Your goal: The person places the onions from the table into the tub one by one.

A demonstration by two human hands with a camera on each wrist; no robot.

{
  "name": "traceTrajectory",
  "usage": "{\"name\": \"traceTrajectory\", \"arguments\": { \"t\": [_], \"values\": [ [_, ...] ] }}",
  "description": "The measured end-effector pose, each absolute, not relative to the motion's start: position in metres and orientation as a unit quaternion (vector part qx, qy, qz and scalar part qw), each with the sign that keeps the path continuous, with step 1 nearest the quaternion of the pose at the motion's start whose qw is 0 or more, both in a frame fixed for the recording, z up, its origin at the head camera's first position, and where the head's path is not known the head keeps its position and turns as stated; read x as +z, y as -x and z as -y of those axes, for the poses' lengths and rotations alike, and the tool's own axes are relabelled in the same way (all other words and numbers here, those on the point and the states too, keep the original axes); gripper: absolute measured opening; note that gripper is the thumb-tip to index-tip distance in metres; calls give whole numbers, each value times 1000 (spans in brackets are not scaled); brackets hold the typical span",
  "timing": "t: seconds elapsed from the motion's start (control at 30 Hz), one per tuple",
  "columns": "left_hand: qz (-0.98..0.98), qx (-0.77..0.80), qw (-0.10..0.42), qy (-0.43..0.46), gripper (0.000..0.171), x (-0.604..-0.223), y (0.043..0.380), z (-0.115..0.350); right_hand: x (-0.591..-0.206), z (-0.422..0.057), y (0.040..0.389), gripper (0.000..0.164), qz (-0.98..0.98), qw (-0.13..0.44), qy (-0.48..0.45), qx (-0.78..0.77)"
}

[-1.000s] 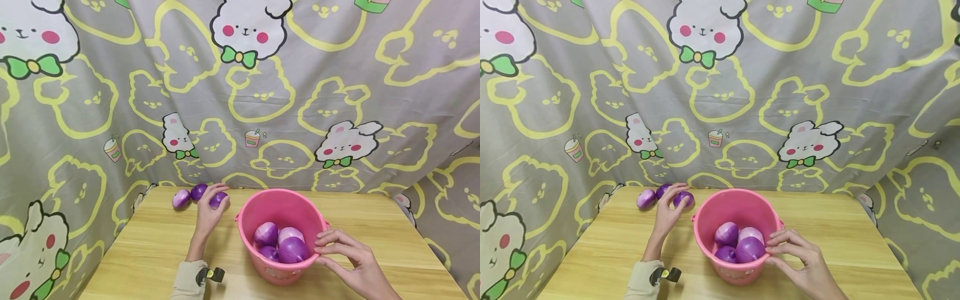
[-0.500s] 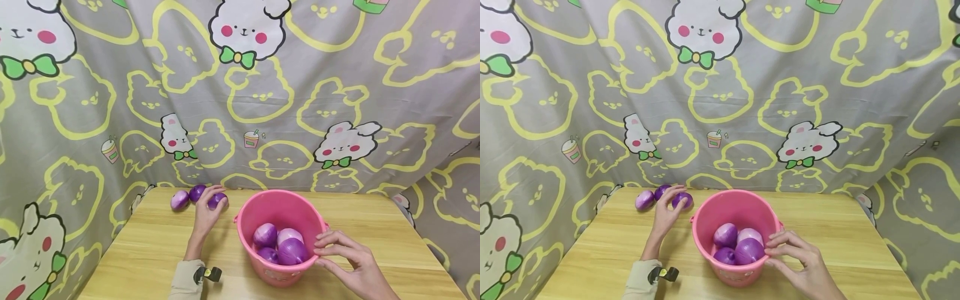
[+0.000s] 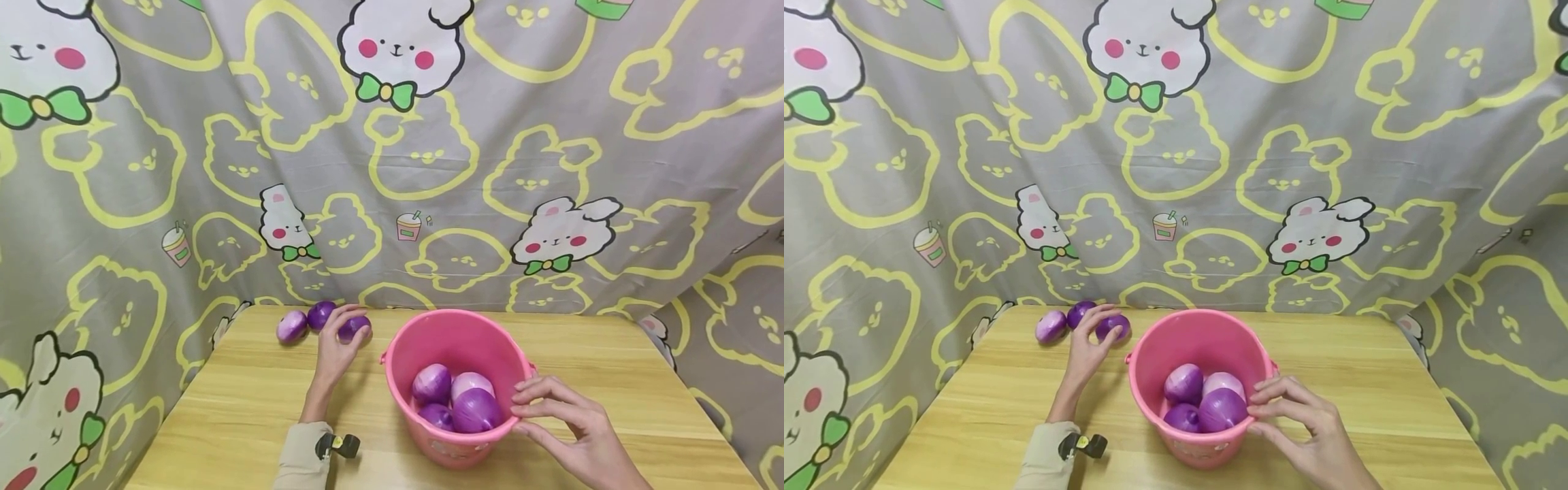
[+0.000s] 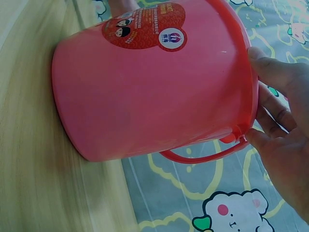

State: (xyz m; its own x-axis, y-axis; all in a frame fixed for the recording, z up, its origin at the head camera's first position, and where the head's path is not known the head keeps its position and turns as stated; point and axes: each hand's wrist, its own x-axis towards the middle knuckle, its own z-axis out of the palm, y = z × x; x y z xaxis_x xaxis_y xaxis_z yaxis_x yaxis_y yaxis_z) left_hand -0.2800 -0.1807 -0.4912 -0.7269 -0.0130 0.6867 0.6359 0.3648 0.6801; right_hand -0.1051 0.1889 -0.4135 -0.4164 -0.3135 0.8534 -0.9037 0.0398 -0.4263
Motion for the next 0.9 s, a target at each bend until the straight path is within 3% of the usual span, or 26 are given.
{"name": "traceTrajectory", "arguments": {
  "t": [0.37, 0.9],
  "values": [
    [798, -501, 290, 169, 34, -500, 283, 184, -415, -191, 102, 31, 685, 285, -439, 507],
    [837, -451, 280, 131, 38, -510, 293, 189, -415, -191, 105, 28, 666, 276, -452, 525]
  ]
}}
